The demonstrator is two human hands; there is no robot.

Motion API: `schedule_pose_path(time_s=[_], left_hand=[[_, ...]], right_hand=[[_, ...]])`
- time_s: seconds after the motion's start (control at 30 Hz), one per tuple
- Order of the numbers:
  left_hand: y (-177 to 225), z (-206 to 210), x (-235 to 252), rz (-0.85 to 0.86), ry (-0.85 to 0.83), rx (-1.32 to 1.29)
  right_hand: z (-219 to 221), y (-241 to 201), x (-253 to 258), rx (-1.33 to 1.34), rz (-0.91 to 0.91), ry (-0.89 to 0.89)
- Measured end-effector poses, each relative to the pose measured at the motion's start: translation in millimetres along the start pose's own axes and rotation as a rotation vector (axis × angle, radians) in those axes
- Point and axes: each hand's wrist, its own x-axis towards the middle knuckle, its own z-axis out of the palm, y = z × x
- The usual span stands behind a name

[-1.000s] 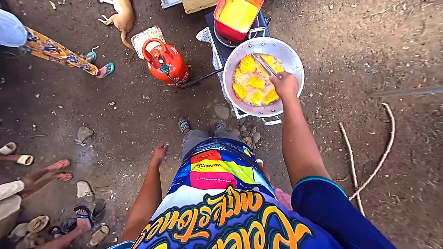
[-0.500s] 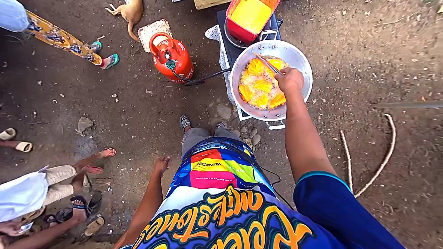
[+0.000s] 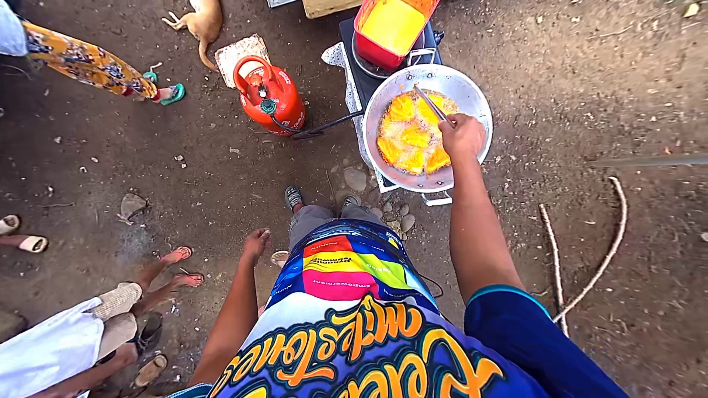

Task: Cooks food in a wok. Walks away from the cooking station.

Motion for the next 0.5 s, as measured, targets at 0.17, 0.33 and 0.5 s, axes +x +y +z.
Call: schedule_pose_path(time_s=[0.17, 0.33, 0.5], left_hand=[[-16.7, 2.3, -0.5, -0.035, -0.023, 0.043], [-23.0, 1.0, -7.4, -0.077, -0.013, 0.020], [-13.5, 3.4, -8.0, -0.094, -0.001, 0.018]], right_hand=[[-1.4, 8.9, -14.5, 0.019, 0.011, 0.022], [-0.1, 18.5, -28.4, 0.047, 0.037, 0.044], [5.2, 29.0, -40.2, 0.033, 0.053, 0.065]])
